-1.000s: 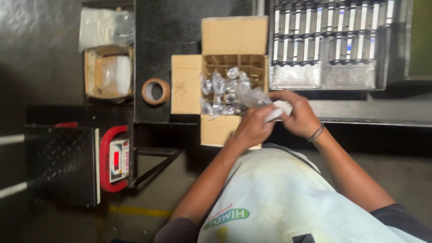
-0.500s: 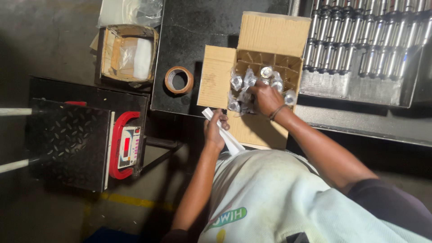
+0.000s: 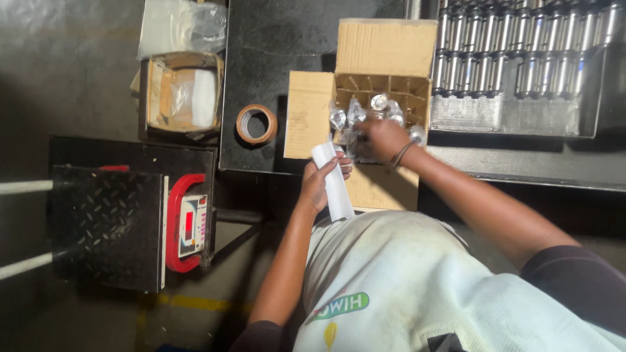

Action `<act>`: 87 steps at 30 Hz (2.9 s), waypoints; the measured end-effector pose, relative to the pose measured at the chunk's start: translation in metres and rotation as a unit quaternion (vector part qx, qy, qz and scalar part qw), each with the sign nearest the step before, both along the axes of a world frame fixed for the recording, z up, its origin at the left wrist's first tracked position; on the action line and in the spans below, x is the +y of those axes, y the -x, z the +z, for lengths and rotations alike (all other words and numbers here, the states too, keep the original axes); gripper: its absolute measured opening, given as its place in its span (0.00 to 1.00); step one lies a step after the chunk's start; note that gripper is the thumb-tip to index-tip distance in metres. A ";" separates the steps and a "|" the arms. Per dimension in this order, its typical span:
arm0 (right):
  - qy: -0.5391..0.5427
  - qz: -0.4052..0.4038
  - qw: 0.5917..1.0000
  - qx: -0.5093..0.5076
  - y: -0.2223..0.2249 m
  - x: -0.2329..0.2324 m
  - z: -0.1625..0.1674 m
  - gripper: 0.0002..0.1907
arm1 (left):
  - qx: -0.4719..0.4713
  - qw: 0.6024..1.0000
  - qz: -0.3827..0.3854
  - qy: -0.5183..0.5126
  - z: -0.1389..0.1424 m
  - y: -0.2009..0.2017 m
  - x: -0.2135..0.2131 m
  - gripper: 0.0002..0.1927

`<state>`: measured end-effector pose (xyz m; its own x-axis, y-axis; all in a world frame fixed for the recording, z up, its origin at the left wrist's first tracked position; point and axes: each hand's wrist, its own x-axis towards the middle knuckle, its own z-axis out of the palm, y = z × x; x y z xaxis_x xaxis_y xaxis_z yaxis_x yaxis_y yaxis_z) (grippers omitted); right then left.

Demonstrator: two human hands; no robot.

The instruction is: The person picks cylindrical metal parts from a tray, wraps each one in a small plastic bag, and places them into a cardboard box. After filling the box, the person closes it and seals it with packing tape before stacking it with other finished boxes.

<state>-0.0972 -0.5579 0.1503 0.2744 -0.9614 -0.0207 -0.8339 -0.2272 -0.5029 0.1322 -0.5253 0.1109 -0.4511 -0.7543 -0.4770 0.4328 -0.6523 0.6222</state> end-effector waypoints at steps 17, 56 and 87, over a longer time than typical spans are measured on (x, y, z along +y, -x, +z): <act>-0.092 0.031 0.975 0.201 -0.014 -0.055 -0.023 0.18 | 0.006 0.999 0.038 -0.032 -0.002 -0.015 0.012 0.19; -0.158 -0.227 0.906 -0.320 0.109 0.078 0.041 0.38 | -0.390 0.842 -0.123 0.353 0.098 0.125 -0.013 0.10; -0.113 -0.190 0.879 -0.422 0.121 0.126 0.041 0.18 | -0.397 0.803 -0.083 0.436 0.089 0.125 -0.005 0.14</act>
